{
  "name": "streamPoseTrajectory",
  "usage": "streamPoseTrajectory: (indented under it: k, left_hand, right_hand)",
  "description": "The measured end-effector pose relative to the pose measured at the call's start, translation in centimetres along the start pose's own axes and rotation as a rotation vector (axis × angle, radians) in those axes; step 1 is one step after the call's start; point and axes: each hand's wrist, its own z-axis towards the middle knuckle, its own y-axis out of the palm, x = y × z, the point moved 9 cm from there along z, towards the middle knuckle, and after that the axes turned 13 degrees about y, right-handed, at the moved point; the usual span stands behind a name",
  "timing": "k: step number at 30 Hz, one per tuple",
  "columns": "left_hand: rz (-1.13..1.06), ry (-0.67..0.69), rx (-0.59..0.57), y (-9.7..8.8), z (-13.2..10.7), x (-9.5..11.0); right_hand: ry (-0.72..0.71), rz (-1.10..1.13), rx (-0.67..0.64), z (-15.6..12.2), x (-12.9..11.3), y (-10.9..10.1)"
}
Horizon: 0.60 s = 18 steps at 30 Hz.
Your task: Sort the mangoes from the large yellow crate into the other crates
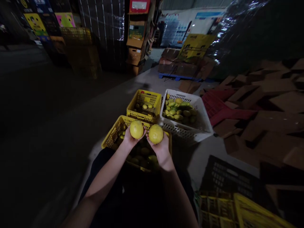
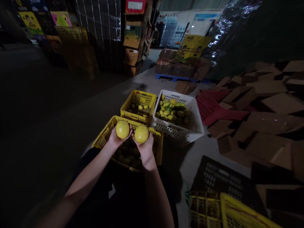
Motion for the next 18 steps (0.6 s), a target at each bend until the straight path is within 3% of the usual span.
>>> streamPoseTrajectory:
  k: [6,13,18]
  left_hand:
    - [0.07,-0.045,0.019,-1.0,-0.4,-0.8]
    - [0.177,-0.143,0.031,-1.7,-0.2,-2.0]
    - [0.154,-0.152,0.02,-1.7,-0.3,-2.3]
  right_hand:
    - [0.076,0.002,0.064,-0.6,0.3,-1.6]
    - [0.046,-0.051,0.124,-0.4,0.1,-3.2]
    - [0.117,-0.203,0.121,0.7,1.5,-4.8]
